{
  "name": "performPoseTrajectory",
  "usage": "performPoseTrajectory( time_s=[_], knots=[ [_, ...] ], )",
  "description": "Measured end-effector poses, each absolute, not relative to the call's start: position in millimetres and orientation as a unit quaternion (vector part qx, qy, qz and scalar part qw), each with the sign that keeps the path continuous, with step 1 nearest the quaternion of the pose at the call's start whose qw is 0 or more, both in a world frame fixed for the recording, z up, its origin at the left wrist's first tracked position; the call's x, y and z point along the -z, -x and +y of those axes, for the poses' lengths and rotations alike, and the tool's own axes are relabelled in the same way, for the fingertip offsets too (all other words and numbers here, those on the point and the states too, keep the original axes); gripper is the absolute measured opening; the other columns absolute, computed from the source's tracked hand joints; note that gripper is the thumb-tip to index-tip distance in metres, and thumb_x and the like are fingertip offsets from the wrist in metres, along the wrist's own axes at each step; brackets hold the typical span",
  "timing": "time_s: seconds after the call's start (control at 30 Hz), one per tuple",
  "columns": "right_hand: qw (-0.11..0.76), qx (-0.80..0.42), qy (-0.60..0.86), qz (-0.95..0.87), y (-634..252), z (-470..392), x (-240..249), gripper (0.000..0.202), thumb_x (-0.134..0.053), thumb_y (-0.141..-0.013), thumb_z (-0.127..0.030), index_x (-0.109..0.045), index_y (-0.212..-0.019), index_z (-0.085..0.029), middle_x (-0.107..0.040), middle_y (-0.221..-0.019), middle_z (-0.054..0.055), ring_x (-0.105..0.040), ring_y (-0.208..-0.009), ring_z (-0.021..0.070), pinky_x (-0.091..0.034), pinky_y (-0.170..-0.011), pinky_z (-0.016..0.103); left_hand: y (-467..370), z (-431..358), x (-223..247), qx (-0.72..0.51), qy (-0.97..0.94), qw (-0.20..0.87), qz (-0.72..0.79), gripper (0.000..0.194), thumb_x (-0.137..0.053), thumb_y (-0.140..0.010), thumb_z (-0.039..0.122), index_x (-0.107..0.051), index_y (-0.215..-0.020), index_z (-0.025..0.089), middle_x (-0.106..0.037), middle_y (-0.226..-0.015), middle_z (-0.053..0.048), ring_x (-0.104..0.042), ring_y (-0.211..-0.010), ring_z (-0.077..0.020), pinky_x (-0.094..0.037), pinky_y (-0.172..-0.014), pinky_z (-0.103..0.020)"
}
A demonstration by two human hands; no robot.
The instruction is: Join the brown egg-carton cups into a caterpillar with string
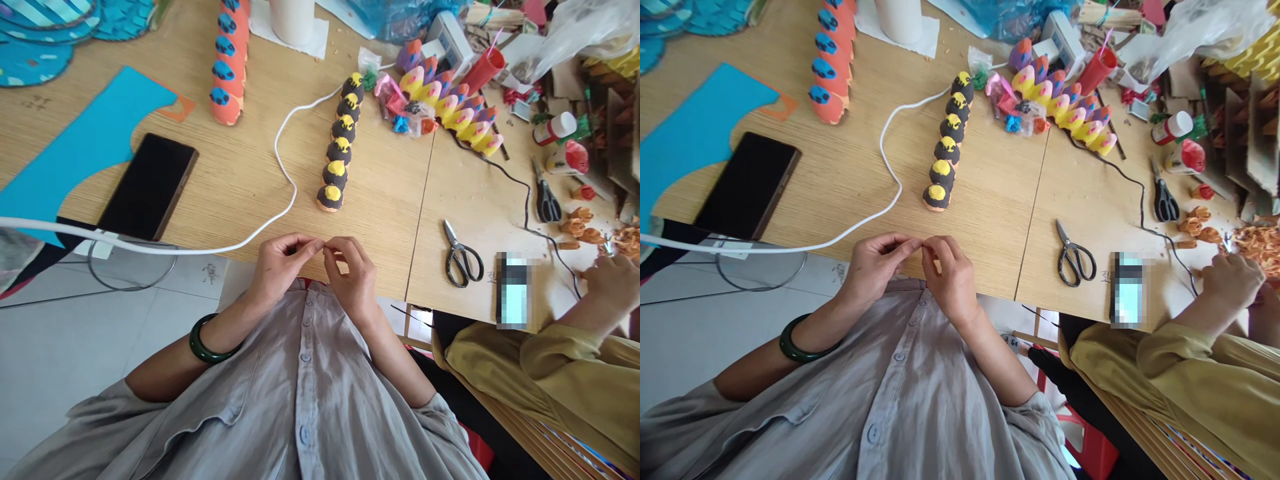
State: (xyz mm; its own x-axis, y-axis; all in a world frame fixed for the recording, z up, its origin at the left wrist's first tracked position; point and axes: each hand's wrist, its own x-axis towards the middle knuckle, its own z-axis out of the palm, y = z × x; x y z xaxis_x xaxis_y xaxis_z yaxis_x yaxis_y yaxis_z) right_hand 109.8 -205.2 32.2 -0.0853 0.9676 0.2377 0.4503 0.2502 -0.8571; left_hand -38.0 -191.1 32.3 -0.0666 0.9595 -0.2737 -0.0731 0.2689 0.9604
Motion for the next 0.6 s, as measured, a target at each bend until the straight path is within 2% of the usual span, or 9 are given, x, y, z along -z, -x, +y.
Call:
performPoseTrajectory(
  time_s=[0.1,0.17,0.3,0.5,0.6],
  knots=[
    [0.438,-0.383,0.544,-0.605,-107.5,-206.1,-34.8,0.011,-0.059,-0.100,-0.031,-0.066,-0.106,-0.024,-0.072,-0.098,0.003,-0.071,-0.087,0.0139,-0.064,-0.076,0.029,38.0,-190.5,-32.4,-0.470,-0.384,0.545,0.579,0.024,-0.082,-0.079,0.042,-0.080,-0.076,0.018,-0.060,-0.062,0.002,-0.039,-0.055,-0.0086,-0.029,-0.050,-0.024],
    [0.451,-0.435,0.554,-0.549,-106.6,-206.1,-35.9,0.018,-0.062,-0.099,-0.039,-0.066,-0.107,-0.023,-0.073,-0.097,0.003,-0.072,-0.083,0.0135,-0.064,-0.073,0.028,37.1,-190.4,-33.4,-0.481,-0.357,0.551,0.581,0.023,-0.082,-0.078,0.041,-0.079,-0.075,0.018,-0.056,-0.059,0.003,-0.037,-0.053,-0.0080,-0.027,-0.048,-0.024],
    [0.456,-0.536,0.549,-0.451,-105.8,-204.1,-37.4,0.032,-0.068,-0.094,-0.052,-0.067,-0.095,-0.021,-0.072,-0.083,0.002,-0.070,-0.073,0.0132,-0.063,-0.065,0.027,34.6,-190.2,-35.8,-0.500,-0.318,0.567,0.573,0.023,-0.083,-0.077,0.039,-0.077,-0.070,0.018,-0.048,-0.054,0.004,-0.034,-0.051,-0.0073,-0.027,-0.048,-0.024],
    [0.466,-0.603,0.526,-0.377,-104.1,-200.2,-40.1,0.037,-0.078,-0.084,-0.056,-0.069,-0.088,-0.020,-0.070,-0.075,0.000,-0.068,-0.064,0.0123,-0.064,-0.060,0.027,32.0,-192.1,-37.0,-0.495,-0.311,0.582,0.565,0.025,-0.084,-0.075,0.042,-0.080,-0.072,0.017,-0.055,-0.058,0.002,-0.036,-0.052,-0.0071,-0.028,-0.046,-0.024],
    [0.469,-0.604,0.528,-0.370,-104.4,-199.1,-41.0,0.037,-0.078,-0.084,-0.056,-0.068,-0.085,-0.021,-0.070,-0.072,-0.001,-0.066,-0.058,0.0116,-0.064,-0.057,0.027,32.0,-194.1,-37.0,-0.490,-0.320,0.587,0.559,0.026,-0.083,-0.078,0.044,-0.081,-0.075,0.018,-0.051,-0.056,0.003,-0.036,-0.052,-0.0073,-0.028,-0.046,-0.023]
  ],
)
